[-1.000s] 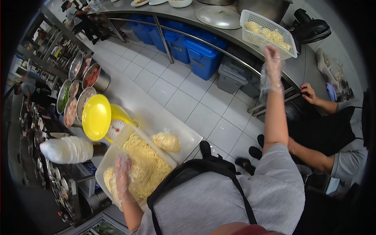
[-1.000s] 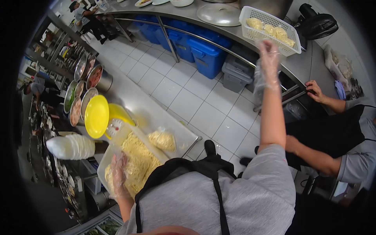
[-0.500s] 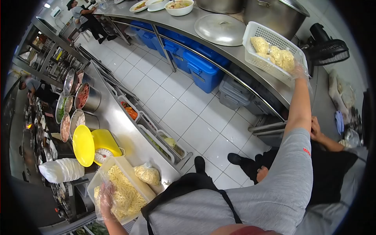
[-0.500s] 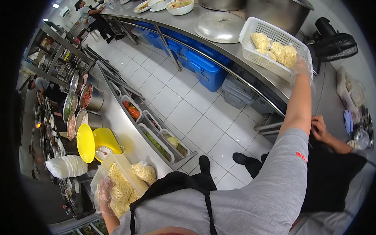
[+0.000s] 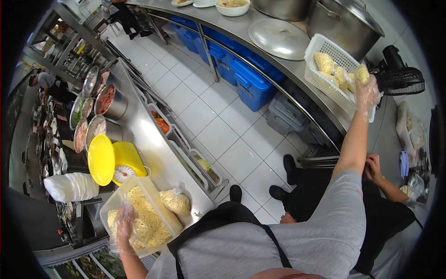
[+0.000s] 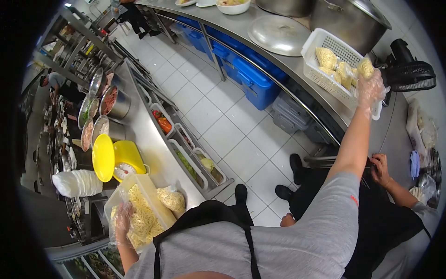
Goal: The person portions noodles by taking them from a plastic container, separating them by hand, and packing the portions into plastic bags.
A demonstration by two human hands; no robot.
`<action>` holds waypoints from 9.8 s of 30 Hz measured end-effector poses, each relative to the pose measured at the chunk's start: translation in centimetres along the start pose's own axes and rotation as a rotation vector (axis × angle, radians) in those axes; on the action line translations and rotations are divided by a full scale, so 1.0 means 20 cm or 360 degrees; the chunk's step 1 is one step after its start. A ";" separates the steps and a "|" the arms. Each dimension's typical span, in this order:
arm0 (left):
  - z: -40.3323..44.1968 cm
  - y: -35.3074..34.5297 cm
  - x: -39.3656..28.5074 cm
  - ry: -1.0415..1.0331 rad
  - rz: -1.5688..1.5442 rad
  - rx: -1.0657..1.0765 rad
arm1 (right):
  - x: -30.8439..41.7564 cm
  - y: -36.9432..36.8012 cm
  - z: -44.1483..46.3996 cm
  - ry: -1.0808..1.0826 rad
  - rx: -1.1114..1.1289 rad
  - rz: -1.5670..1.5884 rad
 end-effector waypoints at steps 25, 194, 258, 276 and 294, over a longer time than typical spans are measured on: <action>-0.33 -0.05 -0.14 -0.0588 0.0469 -0.0489 | 3.02 0.54 -3.10 0.2341 0.1543 0.1467; -0.12 0.01 0.05 0.0378 -0.0162 -0.0404 | -0.74 -0.85 0.66 -0.0381 0.0147 0.1190; -0.13 -0.08 0.05 -0.0476 -0.0163 -0.0152 | 1.67 -0.12 -1.43 -0.0853 0.0441 0.3771; -0.12 -0.12 -0.10 -0.0908 0.0369 0.0010 | 1.73 0.80 -2.97 0.1460 0.2508 0.2073; -0.17 -0.11 -0.16 -0.1709 0.0958 -0.0261 | 1.70 1.07 -3.35 0.1039 0.1850 0.2652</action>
Point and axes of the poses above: each hand's wrist, its own z-axis towards the middle knuckle, its own y-axis out of the back of the hand, x = y × z, the point moved 9 cm from there along z, towards the middle knuckle, and after that the axes turned 15 degrees about z, right-handed, at the moved point
